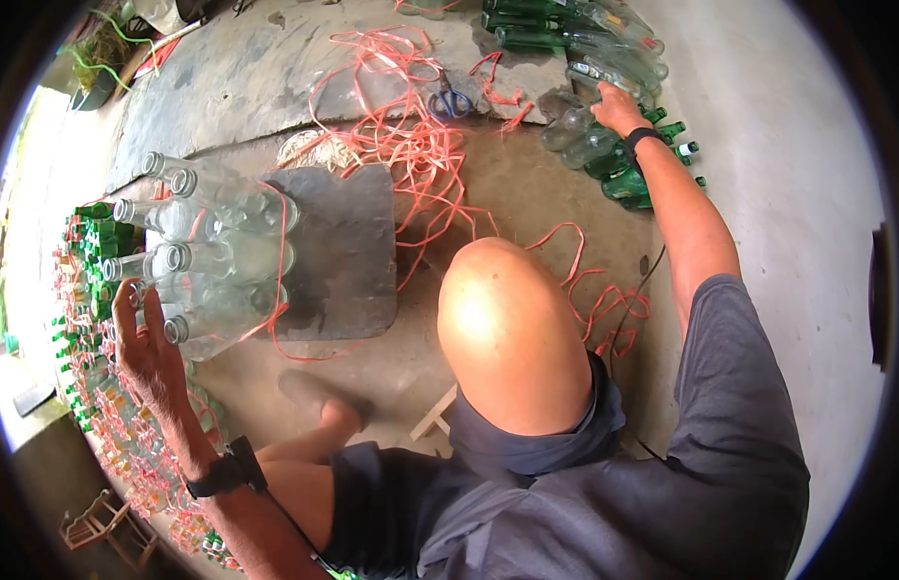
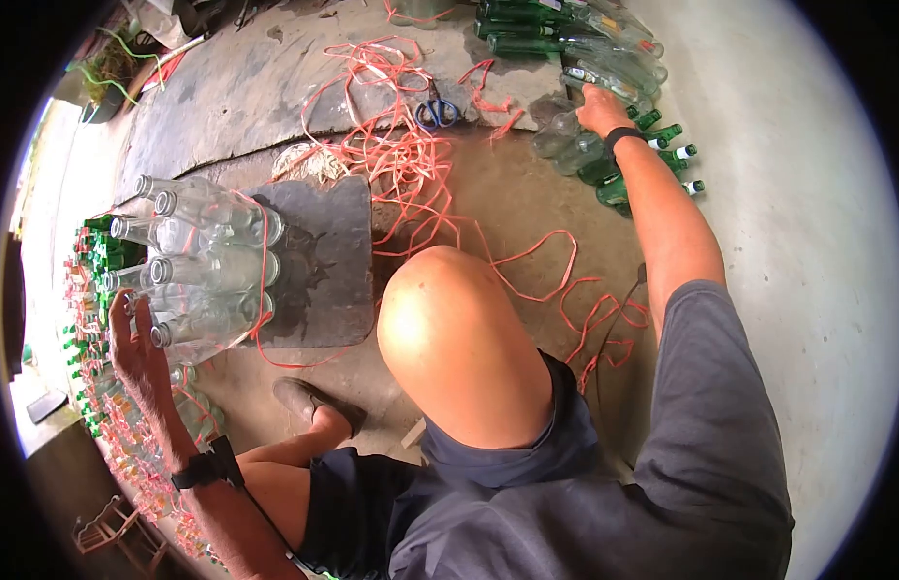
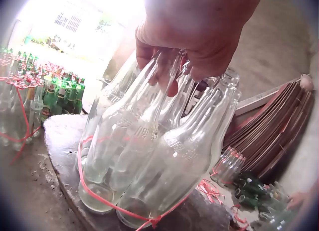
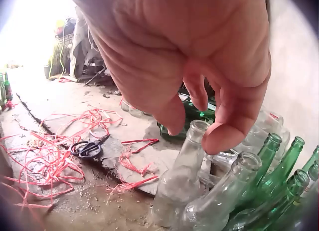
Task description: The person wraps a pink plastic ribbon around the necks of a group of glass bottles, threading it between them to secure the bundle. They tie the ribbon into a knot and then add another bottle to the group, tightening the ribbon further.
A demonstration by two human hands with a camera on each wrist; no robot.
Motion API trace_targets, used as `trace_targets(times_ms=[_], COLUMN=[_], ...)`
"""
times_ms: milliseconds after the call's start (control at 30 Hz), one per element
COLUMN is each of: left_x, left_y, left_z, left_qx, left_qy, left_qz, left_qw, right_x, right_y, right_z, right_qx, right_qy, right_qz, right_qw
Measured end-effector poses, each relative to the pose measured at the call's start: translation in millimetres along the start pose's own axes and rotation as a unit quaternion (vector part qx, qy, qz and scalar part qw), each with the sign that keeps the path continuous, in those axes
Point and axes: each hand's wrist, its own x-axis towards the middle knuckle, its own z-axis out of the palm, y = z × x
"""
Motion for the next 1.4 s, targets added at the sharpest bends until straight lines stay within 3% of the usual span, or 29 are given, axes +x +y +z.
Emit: trace_targets(times_ms=[133, 367, 733, 1000, 1067, 1400], left_x=[1, 1, 1, 1, 1, 5], left_y=[5, 3, 0, -2, -8, -14], left_z=[-5, -4, -4, -2, 1, 2], left_qx=[0.042, -0.002, 0.025, 0.025, 0.014, 0.041], left_qy=[-0.015, -0.014, -0.017, -0.015, -0.002, -0.005], left_qz=[-0.001, -0.012, -0.007, -0.026, -0.013, 0.005], left_qw=[0.999, 1.000, 1.000, 0.999, 1.000, 0.999], right_x=[10, 14, -38, -96, -114, -151], right_y=[7, 11, -35, -50, -55, -62], right_z=[14, 44, 37, 34, 33, 55], right_qx=[-0.001, -0.065, -0.048, 0.027, 0.060, 0.155], right_qy=[0.007, 0.028, 0.090, 0.076, 0.032, 0.078], right_qz=[-0.021, -0.056, -0.077, -0.082, -0.075, -0.050], right_qw=[1.000, 0.996, 0.992, 0.993, 0.995, 0.984])
